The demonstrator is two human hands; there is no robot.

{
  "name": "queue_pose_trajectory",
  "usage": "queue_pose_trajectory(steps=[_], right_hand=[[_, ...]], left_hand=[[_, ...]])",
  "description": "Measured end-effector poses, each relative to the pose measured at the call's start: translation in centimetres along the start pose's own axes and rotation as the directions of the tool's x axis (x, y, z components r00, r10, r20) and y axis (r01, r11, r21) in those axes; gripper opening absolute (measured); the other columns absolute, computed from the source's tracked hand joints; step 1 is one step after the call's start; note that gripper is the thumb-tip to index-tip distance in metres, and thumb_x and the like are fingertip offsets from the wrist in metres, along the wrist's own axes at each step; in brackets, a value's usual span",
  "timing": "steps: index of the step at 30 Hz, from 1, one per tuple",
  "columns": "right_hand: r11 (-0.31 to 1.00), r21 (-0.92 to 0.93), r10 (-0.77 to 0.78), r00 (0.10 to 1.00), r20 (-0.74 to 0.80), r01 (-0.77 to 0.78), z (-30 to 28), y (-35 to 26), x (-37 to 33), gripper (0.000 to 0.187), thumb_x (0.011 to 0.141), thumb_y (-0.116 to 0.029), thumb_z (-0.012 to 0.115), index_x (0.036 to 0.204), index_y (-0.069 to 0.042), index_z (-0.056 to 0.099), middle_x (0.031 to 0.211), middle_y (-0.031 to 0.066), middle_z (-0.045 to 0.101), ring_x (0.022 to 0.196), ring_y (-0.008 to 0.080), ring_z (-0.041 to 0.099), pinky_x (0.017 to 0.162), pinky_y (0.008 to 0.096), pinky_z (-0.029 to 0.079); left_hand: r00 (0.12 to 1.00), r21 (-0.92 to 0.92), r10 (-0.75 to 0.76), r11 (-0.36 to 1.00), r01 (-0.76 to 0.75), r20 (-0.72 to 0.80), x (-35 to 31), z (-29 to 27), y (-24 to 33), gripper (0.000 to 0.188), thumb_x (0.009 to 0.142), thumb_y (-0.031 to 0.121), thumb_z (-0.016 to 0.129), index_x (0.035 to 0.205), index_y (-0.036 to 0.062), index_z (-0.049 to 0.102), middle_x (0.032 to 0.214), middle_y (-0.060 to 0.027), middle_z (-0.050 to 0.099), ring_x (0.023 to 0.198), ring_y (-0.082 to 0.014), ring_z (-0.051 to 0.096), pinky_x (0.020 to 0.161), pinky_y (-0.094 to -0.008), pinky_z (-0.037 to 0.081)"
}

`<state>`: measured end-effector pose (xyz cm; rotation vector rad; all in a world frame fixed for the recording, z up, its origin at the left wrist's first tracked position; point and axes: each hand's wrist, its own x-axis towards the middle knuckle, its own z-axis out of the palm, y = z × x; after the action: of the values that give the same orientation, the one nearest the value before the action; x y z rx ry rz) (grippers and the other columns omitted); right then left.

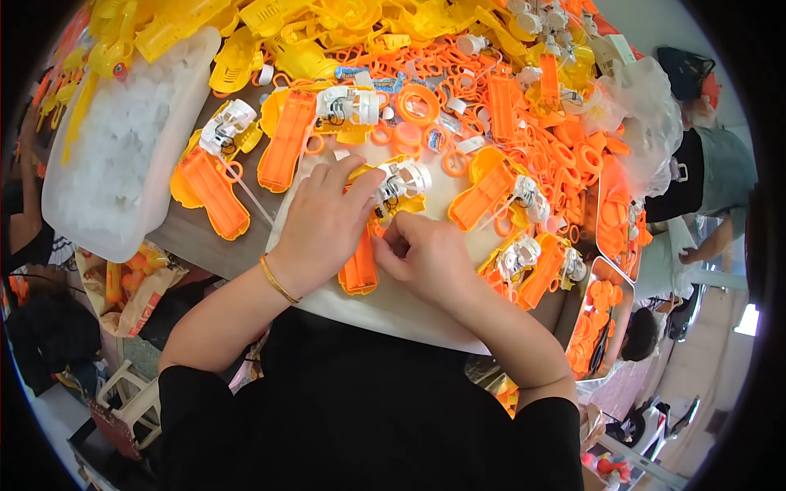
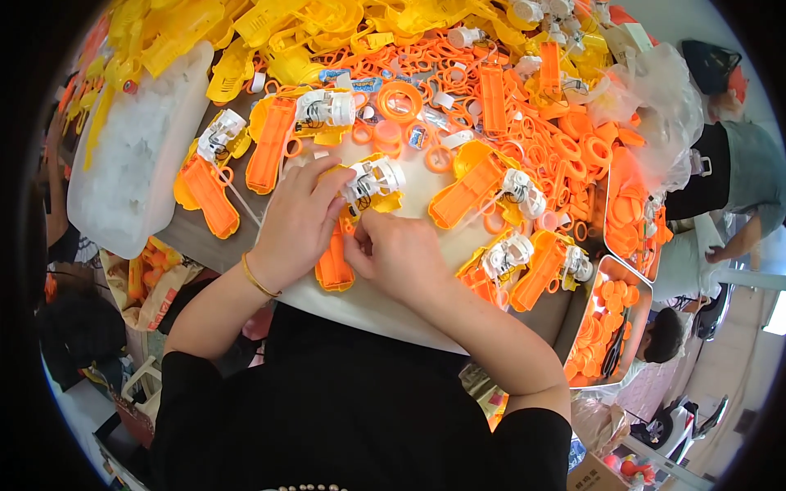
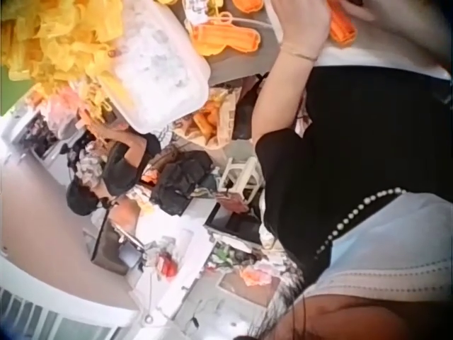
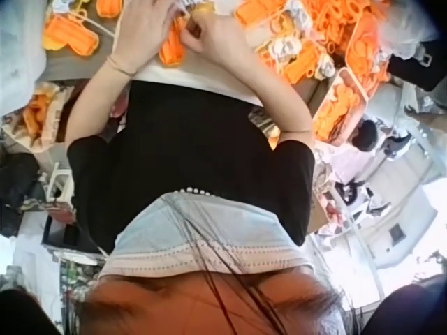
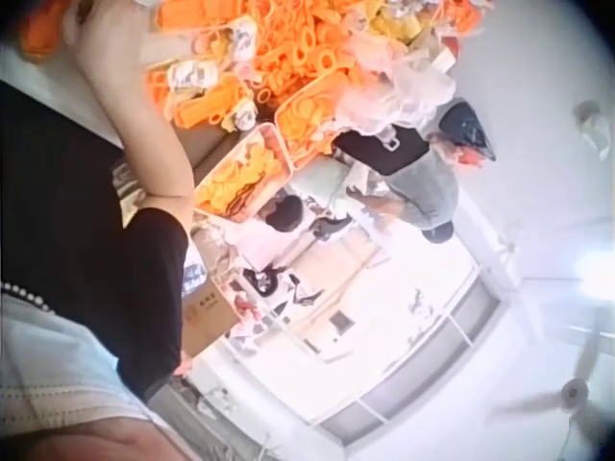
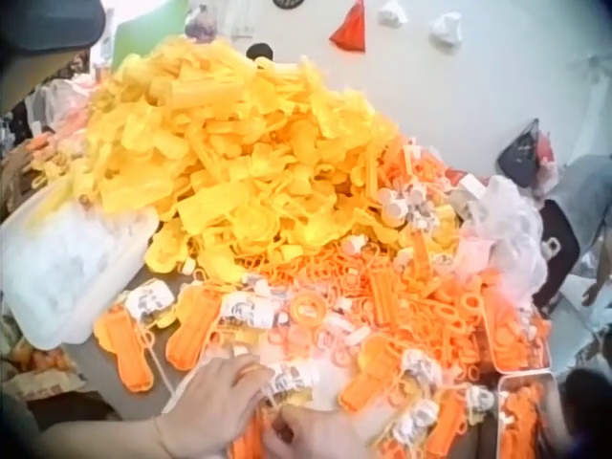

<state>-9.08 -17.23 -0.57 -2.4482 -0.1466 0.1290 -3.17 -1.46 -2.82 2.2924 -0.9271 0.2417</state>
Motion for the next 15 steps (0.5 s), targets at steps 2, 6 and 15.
queue_pose_trajectory(steps=[2, 6, 15], right_hand=[[0.998, -0.048, -0.034, 0.997, -0.071, 0.031, 0.3, 0.1, 0.4, 0.020, 0.075, -0.021, 0.067, 0.070, -0.004, 0.058, 0.062, 0.0090, 0.062, 0.055, 0.0243, 0.062, 0.052, 0.0350, 0.049], [0.984, -0.170, -0.055, 0.998, -0.041, 0.048, 0.2, -0.2, 0.7, 0.019, 0.075, -0.020, 0.068, 0.071, -0.004, 0.058, 0.060, 0.0088, 0.062, 0.054, 0.0248, 0.061, 0.052, 0.0354, 0.049], [0.971, -0.100, -0.212, 0.975, 0.068, 0.218, -1.0, 0.5, -2.6, 0.027, 0.079, -0.019, 0.067, 0.103, -0.007, 0.061, 0.076, 0.0052, 0.062, 0.064, 0.0219, 0.061, 0.057, 0.0326, 0.049]], left_hand=[[0.999, 0.026, 0.010, 1.000, -0.008, -0.045, -0.2, 0.2, 0.0, 0.033, 0.080, 0.012, 0.061, 0.112, 0.0082, 0.055, 0.113, -0.0123, 0.052, 0.092, -0.0287, 0.052, 0.079, -0.0396, 0.043], [0.999, 0.022, -0.011, 1.000, 0.012, -0.042, -0.2, 0.1, 0.1, 0.034, 0.079, 0.018, 0.063, 0.111, 0.0090, 0.054, 0.111, -0.0108, 0.052, 0.093, -0.0280, 0.052, 0.078, -0.0391, 0.043], [0.999, 0.022, -0.028, 0.999, 0.028, -0.022, 0.2, -0.1, 0.2, 0.037, 0.076, 0.021, 0.068, 0.109, 0.0102, 0.054, 0.110, -0.0092, 0.051, 0.099, -0.0280, 0.052, 0.078, -0.0401, 0.043]])
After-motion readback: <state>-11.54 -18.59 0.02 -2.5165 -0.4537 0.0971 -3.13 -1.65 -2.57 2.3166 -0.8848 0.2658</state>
